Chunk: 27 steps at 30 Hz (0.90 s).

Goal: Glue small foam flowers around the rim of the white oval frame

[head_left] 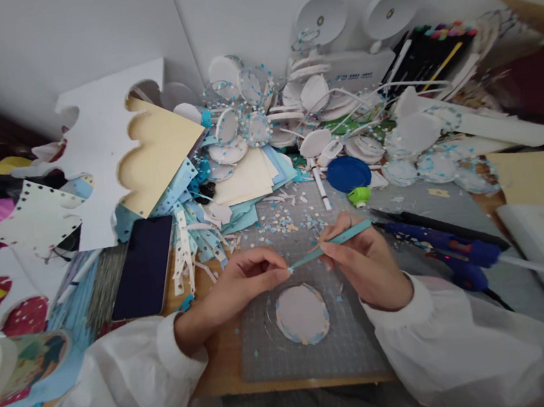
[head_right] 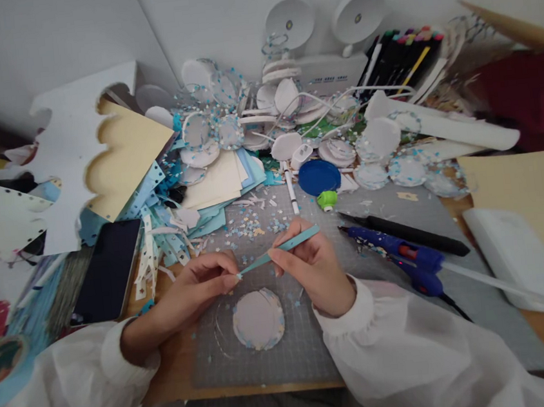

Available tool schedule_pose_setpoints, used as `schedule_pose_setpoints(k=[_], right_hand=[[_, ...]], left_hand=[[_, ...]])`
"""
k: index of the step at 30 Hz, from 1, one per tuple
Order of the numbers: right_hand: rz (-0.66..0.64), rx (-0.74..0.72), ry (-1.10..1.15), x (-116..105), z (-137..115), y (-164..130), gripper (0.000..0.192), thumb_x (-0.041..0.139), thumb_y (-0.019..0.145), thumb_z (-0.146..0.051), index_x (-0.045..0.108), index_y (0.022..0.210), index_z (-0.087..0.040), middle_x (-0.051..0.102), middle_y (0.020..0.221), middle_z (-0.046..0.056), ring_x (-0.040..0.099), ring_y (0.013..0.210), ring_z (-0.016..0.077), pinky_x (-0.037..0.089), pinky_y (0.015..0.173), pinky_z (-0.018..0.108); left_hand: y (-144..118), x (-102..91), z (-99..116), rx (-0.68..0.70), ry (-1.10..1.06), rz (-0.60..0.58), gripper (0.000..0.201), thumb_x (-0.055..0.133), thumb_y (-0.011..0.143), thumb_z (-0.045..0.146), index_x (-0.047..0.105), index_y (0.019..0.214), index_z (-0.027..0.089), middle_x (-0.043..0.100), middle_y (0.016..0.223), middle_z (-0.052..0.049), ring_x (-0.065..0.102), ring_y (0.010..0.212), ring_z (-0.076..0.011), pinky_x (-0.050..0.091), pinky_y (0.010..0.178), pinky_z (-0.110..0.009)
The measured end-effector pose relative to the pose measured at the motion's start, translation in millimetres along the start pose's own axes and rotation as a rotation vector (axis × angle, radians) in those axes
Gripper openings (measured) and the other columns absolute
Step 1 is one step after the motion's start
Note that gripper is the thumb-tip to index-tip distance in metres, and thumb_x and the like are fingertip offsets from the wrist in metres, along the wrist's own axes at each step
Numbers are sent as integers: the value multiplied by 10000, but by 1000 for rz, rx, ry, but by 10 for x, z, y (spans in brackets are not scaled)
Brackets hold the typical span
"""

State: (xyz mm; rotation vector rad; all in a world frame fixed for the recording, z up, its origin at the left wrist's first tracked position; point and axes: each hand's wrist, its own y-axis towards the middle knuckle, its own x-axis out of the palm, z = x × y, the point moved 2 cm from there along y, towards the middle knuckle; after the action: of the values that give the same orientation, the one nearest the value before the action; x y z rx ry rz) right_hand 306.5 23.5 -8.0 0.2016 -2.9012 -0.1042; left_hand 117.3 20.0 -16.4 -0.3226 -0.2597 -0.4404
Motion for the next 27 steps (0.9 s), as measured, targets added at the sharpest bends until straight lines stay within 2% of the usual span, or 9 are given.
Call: schedule_pose_setpoints(k=[12,22,25,27], right_hand=[[5,-55,28,15,-3,-24,190,694,773,-239,511,734,-210,572,688,-37,534,508,85,463,471,225],[-9,-87,69,9,-3,-51,145,668,794,-170,529,779,-211,561,701,-42,524,530,79,422,474,212],[44,-149,31,-1,-16,-60,130,654,797,-150,545,802,-219,566,714,-36,522,537,84,431,477,222],[102,-269,-43,-5,-56,-71,145,644,790,-112,556,808,-226,561,703,-31,551,580,104,464,507,240]], left_hand=[[-2,-16,-11,35,41,-14,93,753,732,255,717,700,176,547,654,3,467,612,-103,335,562,-223],[4,-16,-9,12,25,-25,120,764,721,259,710,707,153,557,665,6,469,617,-90,346,569,-199],[4,-3,13,-10,5,-8,135,762,723,269,703,693,151,557,643,16,458,602,-82,344,569,-193],[2,2,23,-11,18,-8,141,746,742,285,719,705,152,549,628,18,448,592,-80,336,569,-198]])
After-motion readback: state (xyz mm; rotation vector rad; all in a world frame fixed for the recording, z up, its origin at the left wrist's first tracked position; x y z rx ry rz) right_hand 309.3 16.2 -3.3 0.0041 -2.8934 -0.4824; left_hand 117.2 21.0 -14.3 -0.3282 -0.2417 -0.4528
